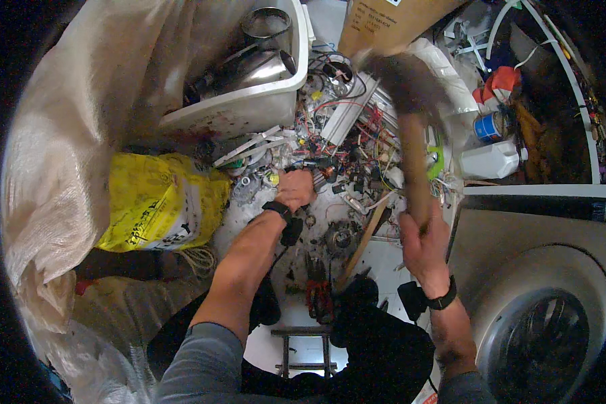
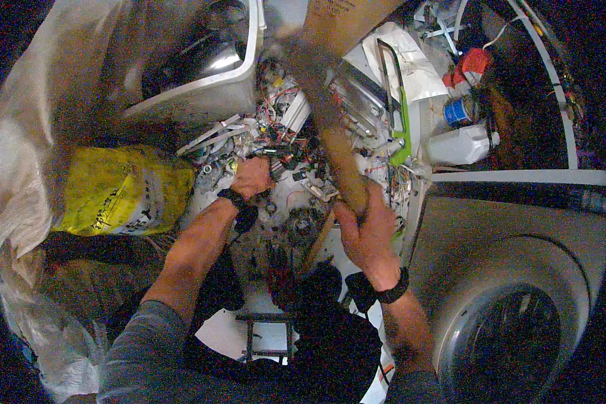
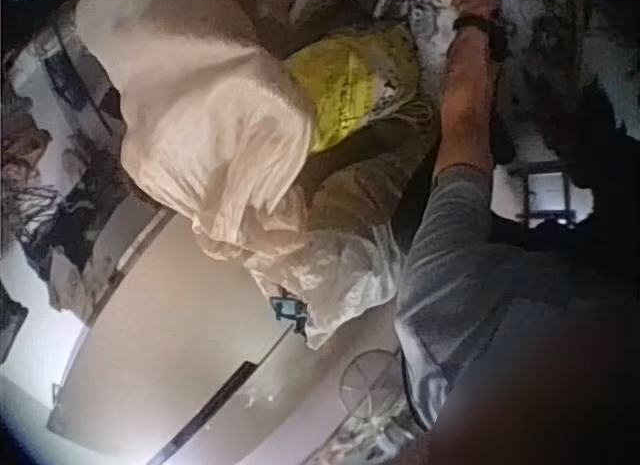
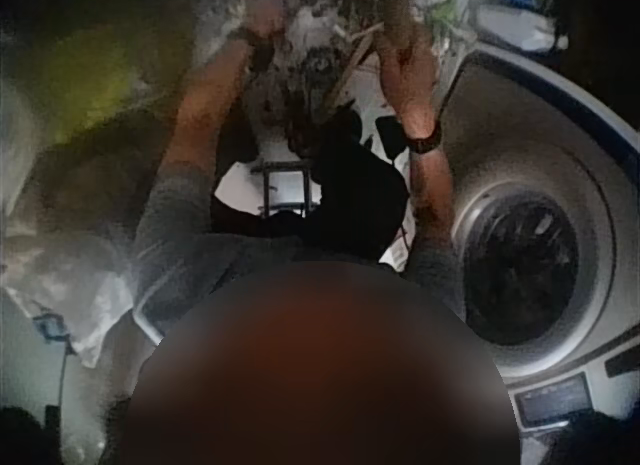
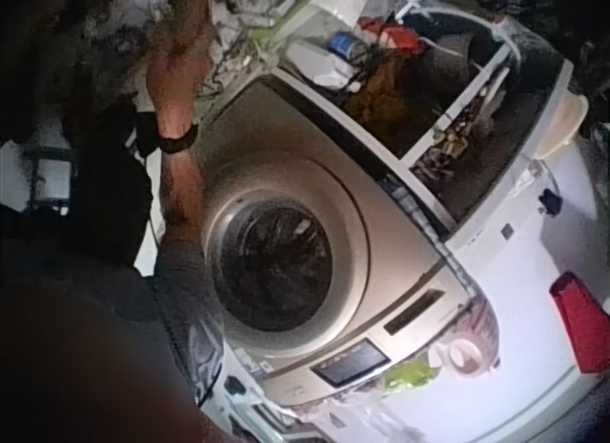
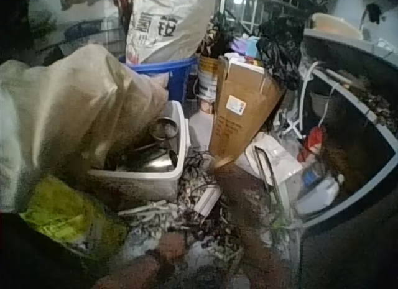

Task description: The person disassembles a motor rotor by hand and with a hammer, striking the shaft to separate the components. They pull at the copper wiring and use the hammer to knock the bearing and other metal parts off.

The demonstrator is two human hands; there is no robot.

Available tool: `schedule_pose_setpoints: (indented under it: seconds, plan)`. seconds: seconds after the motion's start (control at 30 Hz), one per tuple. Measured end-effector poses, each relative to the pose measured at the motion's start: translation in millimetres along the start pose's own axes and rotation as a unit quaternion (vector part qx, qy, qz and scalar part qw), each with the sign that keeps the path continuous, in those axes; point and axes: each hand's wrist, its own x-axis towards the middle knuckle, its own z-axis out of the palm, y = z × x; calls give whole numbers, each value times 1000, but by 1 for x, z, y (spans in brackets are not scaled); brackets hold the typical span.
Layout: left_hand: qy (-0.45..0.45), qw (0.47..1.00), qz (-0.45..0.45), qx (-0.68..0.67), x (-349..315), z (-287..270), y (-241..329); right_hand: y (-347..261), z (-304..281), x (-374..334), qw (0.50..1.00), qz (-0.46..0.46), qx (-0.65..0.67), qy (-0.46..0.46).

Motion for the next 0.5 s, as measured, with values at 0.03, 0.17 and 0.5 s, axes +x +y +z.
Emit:
schedule_pose_setpoints:
  seconds: [0.03,0.17,0.5]
  plan:
    - [10,1000,2,2,1,0,0,-3,-5,-3,998,-30,45,20]
    - [1,1000,22,12,5,-2,20,110,49,-35,990,-42,-134,-29]
    - [-1,1000,-16,25,-5,-5,2,103,39,-51,985,96,-24,-143]
